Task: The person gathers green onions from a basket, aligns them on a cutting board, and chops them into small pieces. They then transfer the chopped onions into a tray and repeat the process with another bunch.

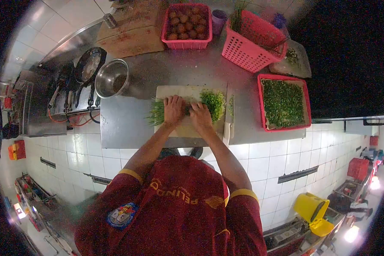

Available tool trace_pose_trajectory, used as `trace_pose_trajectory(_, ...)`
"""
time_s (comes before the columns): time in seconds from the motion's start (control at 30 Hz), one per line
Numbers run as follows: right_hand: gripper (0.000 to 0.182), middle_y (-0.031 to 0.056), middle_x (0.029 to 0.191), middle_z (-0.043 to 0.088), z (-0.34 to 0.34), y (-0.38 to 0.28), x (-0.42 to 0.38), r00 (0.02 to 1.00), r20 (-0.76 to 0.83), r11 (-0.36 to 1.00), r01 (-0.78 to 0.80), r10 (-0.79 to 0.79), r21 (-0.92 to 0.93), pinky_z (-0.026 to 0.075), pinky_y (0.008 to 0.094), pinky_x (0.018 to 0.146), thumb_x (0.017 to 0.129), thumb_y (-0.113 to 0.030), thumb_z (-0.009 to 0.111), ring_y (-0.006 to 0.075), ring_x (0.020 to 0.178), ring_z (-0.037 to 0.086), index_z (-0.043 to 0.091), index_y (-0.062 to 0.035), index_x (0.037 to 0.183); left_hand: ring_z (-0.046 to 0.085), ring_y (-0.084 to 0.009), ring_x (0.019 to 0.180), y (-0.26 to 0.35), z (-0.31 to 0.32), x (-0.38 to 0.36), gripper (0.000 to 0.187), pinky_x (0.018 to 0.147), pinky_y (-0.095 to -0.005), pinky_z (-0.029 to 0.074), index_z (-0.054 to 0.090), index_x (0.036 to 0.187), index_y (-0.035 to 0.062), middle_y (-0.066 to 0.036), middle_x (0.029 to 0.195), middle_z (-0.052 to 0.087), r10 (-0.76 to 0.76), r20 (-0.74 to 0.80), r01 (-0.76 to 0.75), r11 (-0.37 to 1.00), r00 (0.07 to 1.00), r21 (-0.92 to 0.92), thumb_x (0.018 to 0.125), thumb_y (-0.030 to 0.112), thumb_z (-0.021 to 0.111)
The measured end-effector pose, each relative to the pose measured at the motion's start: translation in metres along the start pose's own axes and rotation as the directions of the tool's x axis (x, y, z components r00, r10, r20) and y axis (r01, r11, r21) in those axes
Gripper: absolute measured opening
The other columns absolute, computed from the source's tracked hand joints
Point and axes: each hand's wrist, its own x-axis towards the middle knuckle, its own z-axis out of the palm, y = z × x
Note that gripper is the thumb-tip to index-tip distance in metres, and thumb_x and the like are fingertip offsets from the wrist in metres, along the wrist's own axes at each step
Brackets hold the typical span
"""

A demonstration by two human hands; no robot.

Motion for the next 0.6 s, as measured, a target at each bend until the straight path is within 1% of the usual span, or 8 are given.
trace_pose_trajectory(0.07, 0.019, 0.0099, 0.119, 0.056, -0.003, 0.000, 0.000, 1.000, 0.016, 1.000, 0.003, -0.003, 0.003, 0.042, 0.0423, 0.096, 0.083, -0.012, 0.058, 0.0273, 0.113, 0.048, 0.068, -0.0012, 0.095, 0.049, -0.0322, 0.100, -0.002, -0.003, -0.002, 0.016, 0.091, -0.0479, 0.036, 0.055, 0.100, 0.0043, -0.014, 0.103, 0.052, 0.011, 0.021, -0.011, 1.000, 1.000, 0.024, 0.088, 0.016, 0.056)
trace_pose_trajectory(0.17, 0.022, 0.0100, 0.119, 0.056, -0.014, -0.003, 0.002, 0.998, 0.067, 0.999, 0.026, -0.023, -0.043, 0.041, 0.0414, 0.097, 0.084, -0.012, 0.058, 0.0277, 0.112, 0.048, 0.067, -0.0003, 0.099, 0.048, -0.0315, 0.101, -0.002, -0.008, 0.000, 0.018, 0.092, -0.0470, 0.035, 0.055, 0.101, 0.0045, -0.014, 0.104, 0.051, 0.040, 0.044, -0.041, 0.998, 0.998, 0.040, 0.089, 0.017, 0.056)
trace_pose_trajectory(0.27, 0.024, 0.0102, 0.120, 0.055, -0.003, 0.000, 0.000, 0.999, 0.003, 0.996, 0.050, -0.050, -0.070, 0.041, 0.0413, 0.096, 0.084, -0.013, 0.058, 0.0289, 0.113, 0.047, 0.066, 0.0002, 0.103, 0.048, -0.0306, 0.101, 0.002, -0.011, -0.002, 0.020, 0.092, -0.0464, 0.035, 0.054, 0.104, 0.0040, -0.014, 0.103, 0.050, 0.029, 0.086, -0.035, 0.997, 0.996, 0.074, 0.090, 0.018, 0.054)
trace_pose_trajectory(0.37, 0.032, 0.0118, 0.122, 0.055, -0.022, -0.007, 0.005, 0.978, 0.208, 0.992, 0.045, -0.021, -0.115, 0.040, 0.0413, 0.097, 0.085, -0.015, 0.060, 0.0296, 0.117, 0.046, 0.062, 0.0008, 0.113, 0.047, -0.0301, 0.101, 0.003, -0.007, -0.003, 0.022, 0.092, -0.0463, 0.035, 0.053, 0.105, 0.0032, -0.014, 0.102, 0.049, 0.002, 0.119, -0.014, 0.994, 0.993, 0.105, 0.090, 0.019, 0.054)
trace_pose_trajectory(0.43, 0.036, 0.0135, 0.120, 0.055, -0.036, -0.012, -0.002, 0.999, -0.031, 1.000, -0.025, 0.025, 0.010, 0.041, 0.0419, 0.095, 0.083, -0.017, 0.062, 0.0304, 0.113, 0.049, 0.059, 0.0015, 0.114, 0.047, -0.0299, 0.101, 0.003, -0.008, -0.001, 0.022, 0.091, -0.0464, 0.035, 0.053, 0.105, 0.0031, -0.013, 0.103, 0.049, -0.009, 0.113, -0.001, 0.996, 0.994, 0.090, 0.089, 0.019, 0.055)
trace_pose_trajectory(0.47, 0.038, 0.0143, 0.119, 0.056, -0.044, -0.016, -0.007, 0.987, -0.148, 0.996, -0.050, 0.061, 0.076, 0.042, 0.0422, 0.093, 0.082, -0.018, 0.063, 0.0308, 0.111, 0.050, 0.058, 0.0018, 0.115, 0.048, -0.0298, 0.101, 0.002, -0.008, -0.002, 0.023, 0.091, -0.0465, 0.035, 0.053, 0.105, 0.0031, -0.013, 0.102, 0.049, 0.001, 0.097, -0.010, 0.996, 0.995, 0.093, 0.089, 0.020, 0.056)
trace_pose_trajectory(0.53, 0.042, 0.0185, 0.112, 0.054, -0.066, -0.009, -0.025, 0.947, -0.236, 0.974, -0.192, 0.217, 0.122, 0.042, 0.0461, 0.090, 0.085, -0.020, 0.063, 0.0378, 0.104, 0.050, 0.053, 0.0027, 0.118, 0.048, -0.0297, 0.100, 0.002, -0.010, -0.002, 0.024, 0.090, -0.0467, 0.035, 0.053, 0.105, 0.0033, -0.013, 0.101, 0.049, 0.016, 0.055, -0.021, 0.995, 0.998, 0.094, 0.087, 0.020, 0.057)
trace_pose_trajectory(0.6, 0.041, 0.0222, 0.106, 0.053, -0.066, 0.012, -0.062, 0.843, -0.293, 0.890, -0.398, 0.451, 0.223, 0.043, 0.0500, 0.087, 0.085, -0.023, 0.064, 0.0411, 0.099, 0.050, 0.052, 0.0033, 0.113, 0.048, -0.0296, 0.100, 0.000, -0.009, -0.002, 0.025, 0.090, -0.0469, 0.036, 0.053, 0.105, 0.0031, -0.013, 0.101, 0.049, 0.024, 0.044, -0.027, 0.996, 0.999, 0.080, 0.088, 0.020, 0.057)
